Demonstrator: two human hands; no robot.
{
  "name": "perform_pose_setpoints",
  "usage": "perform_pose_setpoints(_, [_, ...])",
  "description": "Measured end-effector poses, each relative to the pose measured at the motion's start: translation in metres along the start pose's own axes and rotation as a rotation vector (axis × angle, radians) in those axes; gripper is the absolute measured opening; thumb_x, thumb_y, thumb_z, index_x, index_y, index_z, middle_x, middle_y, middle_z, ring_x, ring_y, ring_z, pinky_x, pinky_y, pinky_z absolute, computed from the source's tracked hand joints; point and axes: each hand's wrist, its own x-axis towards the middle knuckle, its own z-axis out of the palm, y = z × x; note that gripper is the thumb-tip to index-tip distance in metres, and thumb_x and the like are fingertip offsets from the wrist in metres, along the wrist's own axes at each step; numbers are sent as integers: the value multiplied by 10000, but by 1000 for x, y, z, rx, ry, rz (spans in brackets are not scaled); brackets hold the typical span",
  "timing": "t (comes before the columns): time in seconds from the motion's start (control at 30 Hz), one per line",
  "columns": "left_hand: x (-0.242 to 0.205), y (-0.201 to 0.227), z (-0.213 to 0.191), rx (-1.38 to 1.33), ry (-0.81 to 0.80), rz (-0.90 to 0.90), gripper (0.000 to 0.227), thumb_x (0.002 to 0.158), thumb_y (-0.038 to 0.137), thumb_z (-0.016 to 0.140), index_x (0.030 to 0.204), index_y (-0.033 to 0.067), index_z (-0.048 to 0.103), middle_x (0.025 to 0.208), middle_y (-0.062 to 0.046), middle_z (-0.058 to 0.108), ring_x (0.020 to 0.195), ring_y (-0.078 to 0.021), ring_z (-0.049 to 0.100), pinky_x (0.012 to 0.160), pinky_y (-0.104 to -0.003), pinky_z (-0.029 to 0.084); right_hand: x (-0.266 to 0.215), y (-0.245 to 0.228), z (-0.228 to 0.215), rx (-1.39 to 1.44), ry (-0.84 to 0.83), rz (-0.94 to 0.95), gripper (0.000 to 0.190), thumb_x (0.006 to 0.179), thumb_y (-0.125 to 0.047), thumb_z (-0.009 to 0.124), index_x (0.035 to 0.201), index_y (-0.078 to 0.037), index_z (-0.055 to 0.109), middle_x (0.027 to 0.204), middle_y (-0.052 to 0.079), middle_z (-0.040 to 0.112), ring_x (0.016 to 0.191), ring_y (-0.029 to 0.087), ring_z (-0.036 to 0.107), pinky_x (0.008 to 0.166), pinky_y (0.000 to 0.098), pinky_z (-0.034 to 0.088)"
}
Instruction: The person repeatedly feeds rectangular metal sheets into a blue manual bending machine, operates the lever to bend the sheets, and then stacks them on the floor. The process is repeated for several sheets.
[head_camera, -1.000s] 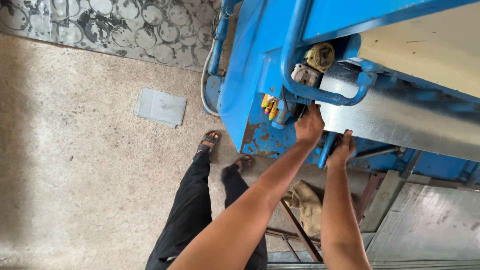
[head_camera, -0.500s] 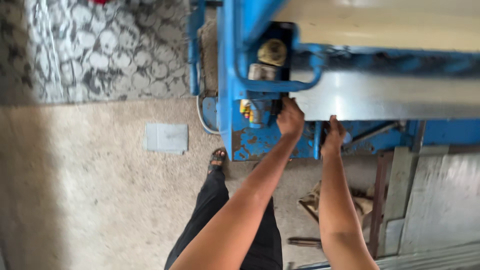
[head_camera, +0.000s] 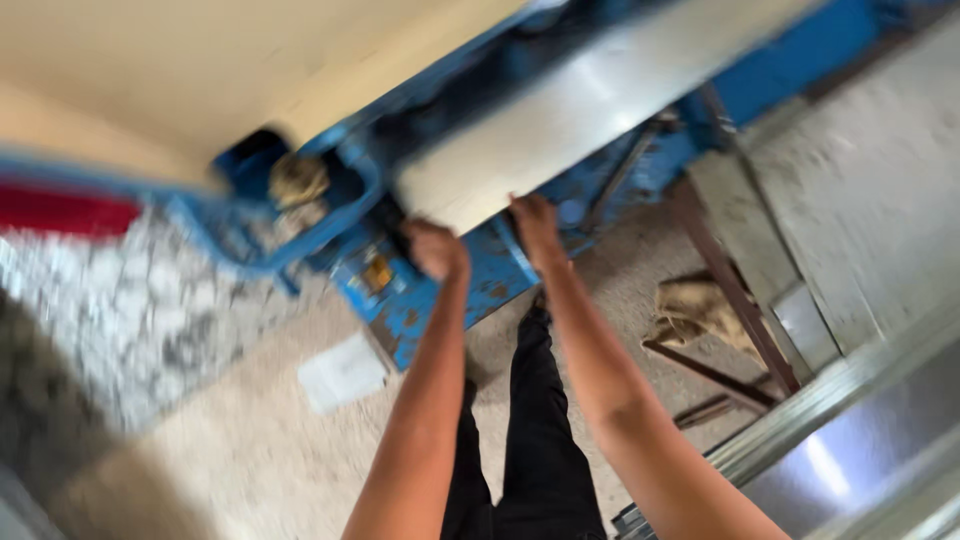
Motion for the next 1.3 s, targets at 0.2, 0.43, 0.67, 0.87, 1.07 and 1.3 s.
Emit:
perform_pose_setpoints(0.2, [11,2,-34,-323,-187,-131,321,1104,286,372,1206,0,476,928,-254,718,772,-403,756,646,-493,623,9,-28,14,482,9,709,583,933,-504,769,779,24,576,644,44,492,583,199,474,550,395,417])
perform_pose_setpoints(0.43, [11,16,-68,-265,-153,-112,346,1132,318,351,1166,-9,457,893,-286,692,795,-490,700,644,-584,567,15,-68,-14,453,47,573,577,883,-543,761,723,-6,624,608,22,519,600,117,491,524,369,414])
perform_pose_setpoints(0.67, [14,16,-64,-217,-139,-98,366,1122,331,321,1191,-5,450,898,-282,689,799,-481,704,652,-586,575,16,-70,-18,465,27,578,576,889,-540,751,740,4,636,595,41,535,586,128,503,522,372,420])
perform_pose_setpoints(0.87, [16,10,-59,-191,-230,-154,368,1113,333,336,1211,-2,453,904,-257,691,809,-453,717,675,-551,593,13,-68,-17,485,14,563,556,897,-542,739,761,-8,664,623,59,603,591,131,550,535,368,456])
perform_pose_setpoints(1.07, [23,-4,-41,-157,53,62,322,1029,275,412,1184,3,490,882,-225,715,735,-425,724,619,-505,592,13,-59,-2,546,18,638,527,884,-506,759,733,-11,660,613,42,575,592,115,501,527,358,438])
perform_pose_setpoints(1.3, [15,13,-66,-198,-154,-161,329,1097,302,368,1192,8,481,923,-293,694,789,-474,701,664,-566,560,9,-61,-10,541,62,525,556,901,-514,763,730,-4,625,614,38,558,614,108,507,541,352,446])
